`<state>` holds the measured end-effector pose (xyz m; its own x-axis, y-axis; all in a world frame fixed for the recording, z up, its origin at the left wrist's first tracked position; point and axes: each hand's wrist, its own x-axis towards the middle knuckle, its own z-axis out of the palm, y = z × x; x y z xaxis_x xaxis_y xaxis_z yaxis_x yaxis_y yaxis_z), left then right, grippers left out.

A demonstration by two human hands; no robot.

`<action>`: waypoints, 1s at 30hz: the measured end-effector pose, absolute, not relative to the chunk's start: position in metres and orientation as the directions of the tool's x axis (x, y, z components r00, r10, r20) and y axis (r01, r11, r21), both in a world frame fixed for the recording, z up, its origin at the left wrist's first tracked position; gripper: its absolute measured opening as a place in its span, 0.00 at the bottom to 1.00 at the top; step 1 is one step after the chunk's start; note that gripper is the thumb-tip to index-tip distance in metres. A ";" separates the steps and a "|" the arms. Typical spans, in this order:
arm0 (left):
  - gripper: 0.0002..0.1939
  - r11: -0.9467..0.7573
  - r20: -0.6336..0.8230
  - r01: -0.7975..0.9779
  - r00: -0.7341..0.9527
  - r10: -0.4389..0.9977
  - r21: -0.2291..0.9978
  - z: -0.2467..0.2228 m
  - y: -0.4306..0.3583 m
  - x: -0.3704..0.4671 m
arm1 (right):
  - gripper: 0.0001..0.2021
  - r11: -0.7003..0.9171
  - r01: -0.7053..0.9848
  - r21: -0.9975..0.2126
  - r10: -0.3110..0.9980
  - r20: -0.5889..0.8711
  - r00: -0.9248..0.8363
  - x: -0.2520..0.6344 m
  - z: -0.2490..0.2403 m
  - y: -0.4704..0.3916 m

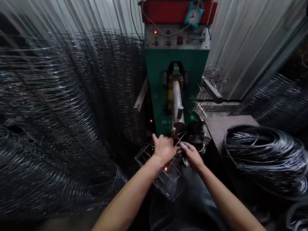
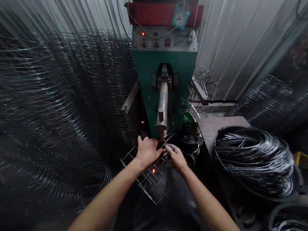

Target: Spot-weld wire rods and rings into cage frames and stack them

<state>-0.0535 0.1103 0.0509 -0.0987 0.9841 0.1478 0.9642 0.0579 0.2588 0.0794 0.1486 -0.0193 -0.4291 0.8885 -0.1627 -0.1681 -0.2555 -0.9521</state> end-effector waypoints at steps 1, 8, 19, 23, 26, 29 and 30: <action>0.12 0.062 0.134 0.973 -0.093 0.987 0.223 0.051 0.109 -0.053 | 0.18 -0.233 -0.097 -0.968 0.851 -0.155 -0.502 0.089 -0.021 0.139; 0.14 0.108 0.150 0.984 -0.130 0.980 0.144 0.052 0.107 -0.046 | 0.21 -0.049 0.152 -0.987 0.634 -0.148 -0.759 0.119 -0.050 0.086; 0.14 0.174 0.153 0.973 -0.197 0.968 0.150 0.051 0.116 -0.056 | 0.22 -0.055 0.117 -0.992 0.683 -0.123 -0.720 0.103 -0.050 0.090; 0.14 0.164 0.122 0.971 -0.186 0.975 0.171 0.058 0.119 -0.057 | 0.20 -0.151 0.059 -0.987 0.686 -0.147 -0.713 0.098 -0.053 0.089; 0.22 0.151 0.191 0.965 -0.193 0.963 0.212 0.061 0.095 -0.071 | 0.19 -0.120 0.039 -0.992 0.736 -0.115 -0.667 0.096 -0.055 0.086; 0.37 0.163 0.395 0.941 -0.277 0.876 0.297 0.041 0.037 -0.091 | 0.17 -0.052 0.055 -0.997 0.792 -0.074 -0.606 0.099 -0.052 0.074; 0.40 0.157 0.440 0.926 -0.307 0.844 0.344 0.028 0.013 -0.096 | 0.17 -0.057 0.056 -0.997 0.803 -0.079 -0.591 0.101 -0.050 0.067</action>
<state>-0.0961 0.0128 0.0277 -0.3066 0.8442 0.4397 0.9258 0.1572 0.3438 0.1009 0.0675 -0.0500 -0.5913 0.8026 -0.0786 0.0557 -0.0566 -0.9968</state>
